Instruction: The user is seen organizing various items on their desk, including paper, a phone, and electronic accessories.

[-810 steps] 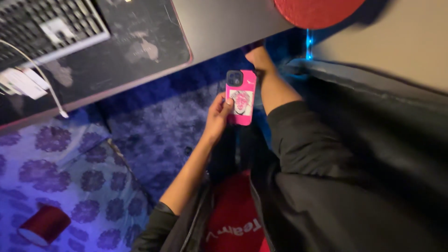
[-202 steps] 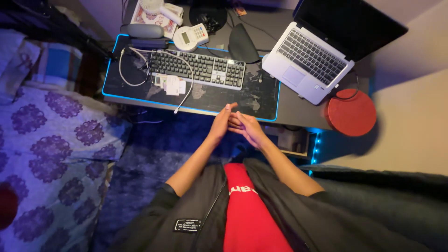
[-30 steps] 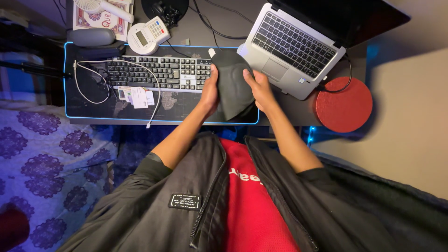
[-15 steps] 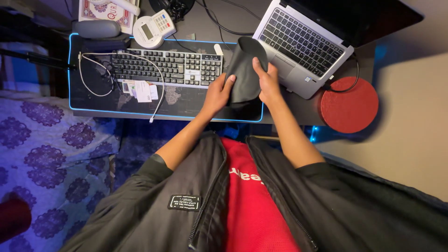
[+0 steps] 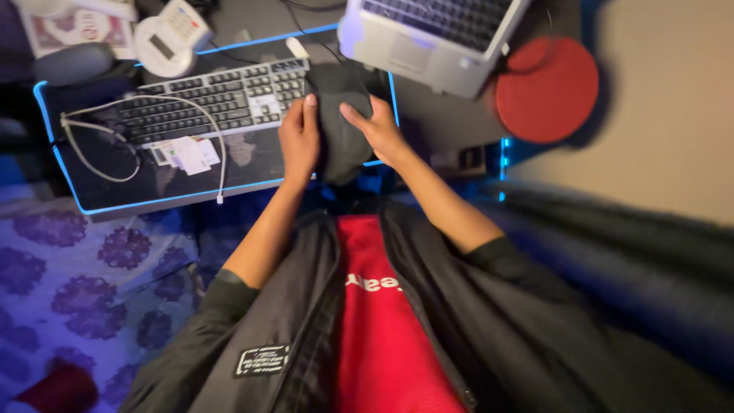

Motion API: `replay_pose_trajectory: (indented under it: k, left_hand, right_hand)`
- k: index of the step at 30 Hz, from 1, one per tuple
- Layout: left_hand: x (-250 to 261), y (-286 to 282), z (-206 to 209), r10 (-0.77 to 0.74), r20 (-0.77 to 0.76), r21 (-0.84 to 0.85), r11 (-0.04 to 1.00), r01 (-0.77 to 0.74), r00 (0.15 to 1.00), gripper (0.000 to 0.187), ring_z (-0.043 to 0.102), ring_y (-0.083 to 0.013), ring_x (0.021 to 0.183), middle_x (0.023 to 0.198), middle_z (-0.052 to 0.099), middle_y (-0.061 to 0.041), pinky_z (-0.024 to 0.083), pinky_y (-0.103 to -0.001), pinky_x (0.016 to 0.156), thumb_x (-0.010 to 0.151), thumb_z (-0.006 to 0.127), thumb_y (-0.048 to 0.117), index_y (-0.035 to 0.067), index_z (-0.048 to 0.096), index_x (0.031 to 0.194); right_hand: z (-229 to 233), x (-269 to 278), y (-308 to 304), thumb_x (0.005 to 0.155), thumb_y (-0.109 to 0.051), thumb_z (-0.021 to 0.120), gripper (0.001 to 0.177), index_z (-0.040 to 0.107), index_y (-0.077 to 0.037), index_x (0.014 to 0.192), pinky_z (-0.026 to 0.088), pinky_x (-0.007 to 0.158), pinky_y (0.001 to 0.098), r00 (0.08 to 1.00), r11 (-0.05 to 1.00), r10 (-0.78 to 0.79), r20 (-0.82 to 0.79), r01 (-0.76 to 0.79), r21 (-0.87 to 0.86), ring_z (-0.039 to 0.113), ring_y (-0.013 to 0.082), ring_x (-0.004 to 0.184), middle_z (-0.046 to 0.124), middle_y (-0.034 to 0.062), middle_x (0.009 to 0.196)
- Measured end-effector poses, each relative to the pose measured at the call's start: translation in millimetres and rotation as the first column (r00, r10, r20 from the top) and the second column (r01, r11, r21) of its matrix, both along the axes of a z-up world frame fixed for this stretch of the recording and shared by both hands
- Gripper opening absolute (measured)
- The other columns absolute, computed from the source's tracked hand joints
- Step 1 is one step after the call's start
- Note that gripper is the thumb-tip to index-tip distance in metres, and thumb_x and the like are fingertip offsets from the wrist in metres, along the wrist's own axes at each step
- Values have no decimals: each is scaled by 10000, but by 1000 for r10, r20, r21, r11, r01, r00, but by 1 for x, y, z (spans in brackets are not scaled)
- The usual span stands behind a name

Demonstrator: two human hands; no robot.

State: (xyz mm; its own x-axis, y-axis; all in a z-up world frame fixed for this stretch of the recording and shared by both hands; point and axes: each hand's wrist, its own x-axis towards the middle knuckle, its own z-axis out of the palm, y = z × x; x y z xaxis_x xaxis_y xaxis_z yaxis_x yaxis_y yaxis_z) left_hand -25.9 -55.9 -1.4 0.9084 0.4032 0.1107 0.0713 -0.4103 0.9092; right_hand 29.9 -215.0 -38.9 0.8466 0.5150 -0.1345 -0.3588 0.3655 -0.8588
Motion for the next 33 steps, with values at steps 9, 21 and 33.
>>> replay_pose_trajectory:
  k: [9, 21, 33]
  left_hand:
    - [-50, -5, -21, -120, -175, 40, 991, 129, 977, 388, 381, -217, 646, 685, 450, -202, 395, -401, 598, 1083, 566, 293, -15, 494, 859]
    - [-148, 6, -53, -290, -288, -199, 950, 239, 913, 314, 454, -108, 704, 740, 537, -66, 409, -324, 628, 1035, 715, 288, 4, 612, 948]
    - [-175, -87, -97, -269, -330, -586, 810, 27, 905, 271, 506, -101, 566, 726, 575, -8, 417, -265, 465, 1004, 721, 269, 51, 715, 1164]
  right_hand:
    - [-28, -45, 2, 951, -263, 771, 366, 683, -6, 1196, 547, 894, 300, 911, 906, -407, -60, 394, -157, 658, 115, 995, 731, 40, 1100]
    - [-32, -166, -34, 953, -248, 759, 515, 581, -17, 1378, 533, 1010, 308, 999, 939, -55, -4, 50, -341, 628, 112, 1153, 695, 48, 1281]
    - [-35, -237, -154, 930, -176, 735, 524, 546, -11, 1390, 570, 980, 375, 898, 985, -65, -435, -11, -171, 663, 193, 1177, 671, 90, 1295]
